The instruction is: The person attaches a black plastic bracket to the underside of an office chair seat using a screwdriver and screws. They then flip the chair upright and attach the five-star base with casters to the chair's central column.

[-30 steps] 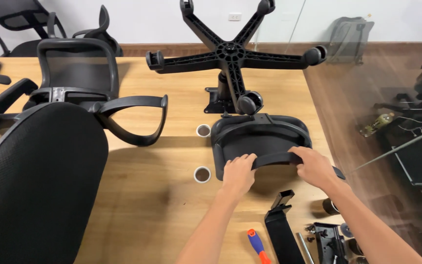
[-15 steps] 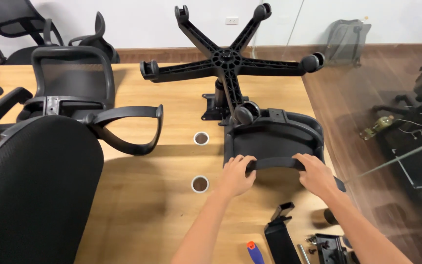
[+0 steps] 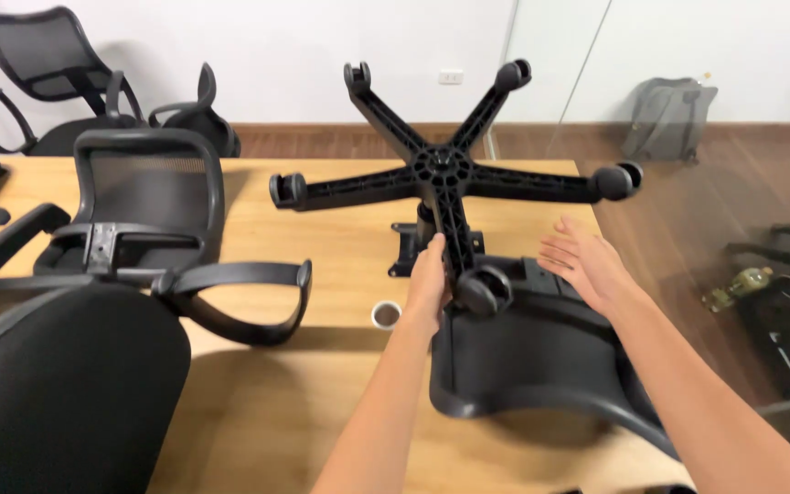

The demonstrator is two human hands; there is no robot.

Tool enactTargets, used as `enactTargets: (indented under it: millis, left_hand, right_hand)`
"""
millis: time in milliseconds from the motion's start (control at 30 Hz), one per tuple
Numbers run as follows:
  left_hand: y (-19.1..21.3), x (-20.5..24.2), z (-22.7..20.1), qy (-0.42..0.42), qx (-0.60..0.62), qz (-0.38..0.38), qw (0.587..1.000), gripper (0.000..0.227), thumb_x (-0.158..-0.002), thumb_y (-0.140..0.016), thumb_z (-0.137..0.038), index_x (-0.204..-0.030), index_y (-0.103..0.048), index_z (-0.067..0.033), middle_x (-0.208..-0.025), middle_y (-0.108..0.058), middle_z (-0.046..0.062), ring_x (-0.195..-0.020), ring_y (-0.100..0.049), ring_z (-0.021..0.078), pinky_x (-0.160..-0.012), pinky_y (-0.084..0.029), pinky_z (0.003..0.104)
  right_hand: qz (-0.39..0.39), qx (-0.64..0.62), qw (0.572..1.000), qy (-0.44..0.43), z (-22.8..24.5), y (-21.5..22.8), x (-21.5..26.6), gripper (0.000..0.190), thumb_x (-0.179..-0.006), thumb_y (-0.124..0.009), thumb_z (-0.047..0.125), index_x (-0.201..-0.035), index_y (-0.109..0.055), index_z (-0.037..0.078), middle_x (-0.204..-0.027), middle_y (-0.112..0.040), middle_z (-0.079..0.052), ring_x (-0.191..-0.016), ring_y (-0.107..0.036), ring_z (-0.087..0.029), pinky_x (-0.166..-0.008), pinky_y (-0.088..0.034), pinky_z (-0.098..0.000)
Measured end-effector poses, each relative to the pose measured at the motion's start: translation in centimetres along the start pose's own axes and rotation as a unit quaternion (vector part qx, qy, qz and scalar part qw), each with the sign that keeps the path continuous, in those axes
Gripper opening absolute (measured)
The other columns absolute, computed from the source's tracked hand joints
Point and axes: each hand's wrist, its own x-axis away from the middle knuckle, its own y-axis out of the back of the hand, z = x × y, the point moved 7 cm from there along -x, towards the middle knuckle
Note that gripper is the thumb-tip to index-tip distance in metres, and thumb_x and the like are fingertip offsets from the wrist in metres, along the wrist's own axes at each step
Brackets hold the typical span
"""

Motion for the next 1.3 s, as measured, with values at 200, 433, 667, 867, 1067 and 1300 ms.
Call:
enactTargets:
  millis: [200, 433, 667, 867, 1067, 1300]
  left_hand:
    - [-3.2, -0.9, -3.3, 0.062, 0.039, -0.004, 0.997, 0.038, -0.095, -0.067, -0.038, -0.108, -0.061, -0.0033, -0.087, -0.066, 0.007, -0.069, -0.067, 0.0182, -0.058, -0.061, 0.037]
    - [-2.6, -4.3, -2.7, 0.024, -0.019, 0.015, 0.999, 0.044, -0.085, -0.08, -0.033, -0.108, -0.059, -0.0015, -0.081, -0.065, 0.007, -0.06, -0.063, 0.0183, -0.046, -0.053, 0.036]
    - [-1.4, -3.4, -3.5, 0.027, -0.046, 0.011, 0.999, 0.048, -0.081, -0.082, -0.022, -0.115, -0.053, -0.0053, -0.074, -0.058, 0.008, -0.053, -0.06, 0.0186, -0.045, -0.053, 0.035]
    - [0.2, -2.9, -4.4, -0.007, -0.043, 0.06, 0.997, 0.037, -0.085, -0.079, -0.02, -0.107, -0.057, -0.0005, -0.077, -0.061, 0.006, -0.057, -0.063, 0.0173, -0.047, -0.055, 0.035]
    - [-0.5, 2.2, -8.4, -0.027, -0.106, 0.068, 0.992, 0.034, -0.087, -0.077, -0.023, -0.109, -0.06, -0.0035, -0.081, -0.062, 0.005, -0.059, -0.064, 0.0147, -0.049, -0.055, 0.032]
    - [-2.7, 10.1, -13.6, -0.096, -0.138, 0.111, 0.98, 0.038, -0.087, -0.077, -0.023, -0.114, -0.058, -0.0039, -0.081, -0.061, 0.005, -0.059, -0.064, 0.014, -0.049, -0.056, 0.031]
  right_hand:
    - [-0.099, -0.245, 0.959, -0.098, 0.6, -2.9, -7.4, 0.096, -0.093, -0.069, 0.048, -0.155, -0.015, -0.002, -0.155, -0.034, -0.034, -0.143, -0.043, -0.04, -0.114, -0.045, -0.0537]
    - [-0.115, -0.371, 0.918, -0.079, -3.2, 0.7, -15.0, 0.073, -0.094, -0.067, 0.037, -0.147, -0.037, -0.003, -0.148, -0.043, -0.027, -0.139, -0.047, -0.042, -0.114, -0.045, -0.0586]
    - [-0.066, -0.401, 0.912, -0.053, -2.6, -0.5, -12.5, 0.046, -0.097, -0.062, 0.017, -0.135, -0.046, -0.003, -0.14, -0.049, -0.026, -0.137, -0.051, -0.044, -0.106, -0.045, -0.059]
    - [-0.032, -0.429, 0.903, -0.013, -2.7, -1.6, -10.5, 0.045, -0.095, -0.057, 0.006, -0.131, -0.038, -0.011, -0.142, -0.044, -0.038, -0.139, -0.044, -0.055, -0.105, -0.044, -0.0629]
    - [-0.008, -0.443, 0.896, 0.028, 0.9, -3.5, -6.3, 0.043, -0.095, -0.054, 0.004, -0.125, -0.036, -0.02, -0.138, -0.046, -0.04, -0.135, -0.048, -0.055, -0.106, -0.045, -0.0588]
    - [0.094, -0.414, 0.898, 0.114, 7.8, -5.0, 1.3, 0.038, -0.099, -0.051, 0.007, -0.123, -0.038, -0.019, -0.136, -0.049, -0.037, -0.134, -0.051, -0.05, -0.11, -0.043, -0.0558]
